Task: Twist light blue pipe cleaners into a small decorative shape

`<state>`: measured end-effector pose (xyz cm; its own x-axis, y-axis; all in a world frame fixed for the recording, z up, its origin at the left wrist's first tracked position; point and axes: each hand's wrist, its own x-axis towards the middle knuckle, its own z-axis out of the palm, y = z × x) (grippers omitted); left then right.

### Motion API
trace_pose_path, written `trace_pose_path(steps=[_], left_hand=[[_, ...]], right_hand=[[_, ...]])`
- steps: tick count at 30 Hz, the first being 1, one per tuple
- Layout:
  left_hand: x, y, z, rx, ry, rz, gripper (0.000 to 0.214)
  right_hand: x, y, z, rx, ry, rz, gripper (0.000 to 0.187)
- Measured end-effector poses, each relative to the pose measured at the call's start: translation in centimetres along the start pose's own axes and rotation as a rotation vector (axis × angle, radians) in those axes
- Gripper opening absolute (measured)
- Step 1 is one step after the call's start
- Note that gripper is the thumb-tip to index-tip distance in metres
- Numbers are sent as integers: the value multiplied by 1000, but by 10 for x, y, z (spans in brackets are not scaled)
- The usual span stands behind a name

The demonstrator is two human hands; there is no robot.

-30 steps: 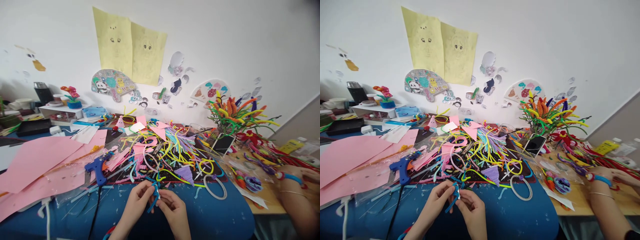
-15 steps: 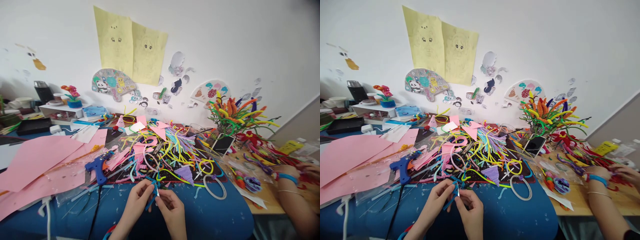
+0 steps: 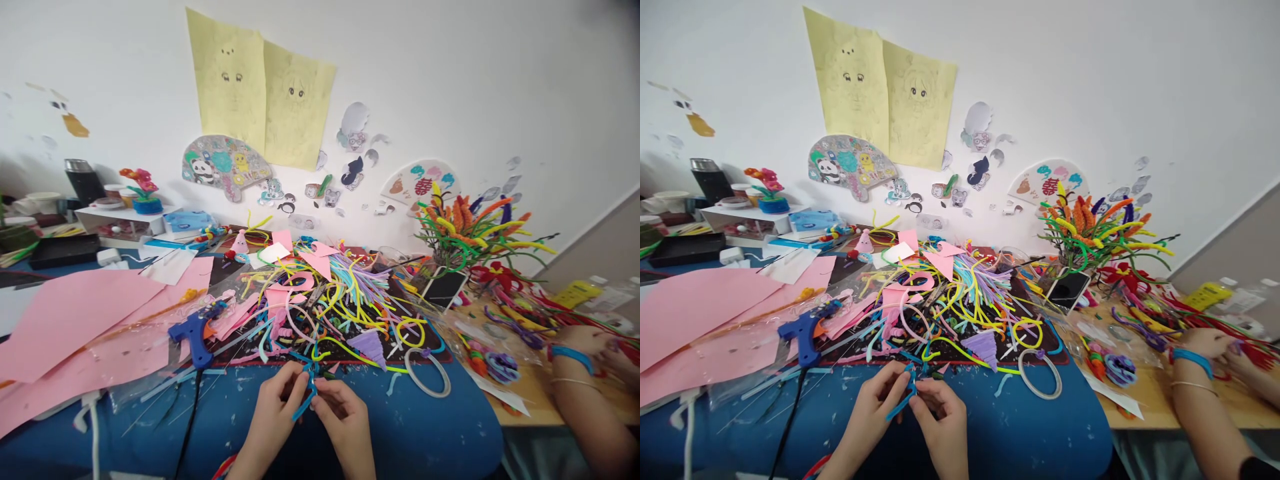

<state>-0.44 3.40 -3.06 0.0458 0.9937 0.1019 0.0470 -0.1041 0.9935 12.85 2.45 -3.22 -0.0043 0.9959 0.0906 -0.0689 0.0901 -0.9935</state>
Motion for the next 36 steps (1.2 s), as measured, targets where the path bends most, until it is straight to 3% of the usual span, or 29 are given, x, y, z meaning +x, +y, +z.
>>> trace_pose_path(steps=[14,19,24,27,33,36], left_hand=[[0,7,-1,110,20,65,25],[2,8,-3,-52,-53,29,28],[5,4,-4,-215,-23,40,18],[3,2,-5,-122,-3,93,18],[-4,0,-6,184,87,366,25],[-4,0,-6,195,91,373,24]], right_hand=[[-1,-1,1,25,58,-5,17],[-2,-5,3,15,83,-12,18],[-2,-6,2,4,97,3,18],[-1,-4,1,21,81,16,19],[0,1,-1,39,88,17,18],[-1,2,-2,29,82,9,19]])
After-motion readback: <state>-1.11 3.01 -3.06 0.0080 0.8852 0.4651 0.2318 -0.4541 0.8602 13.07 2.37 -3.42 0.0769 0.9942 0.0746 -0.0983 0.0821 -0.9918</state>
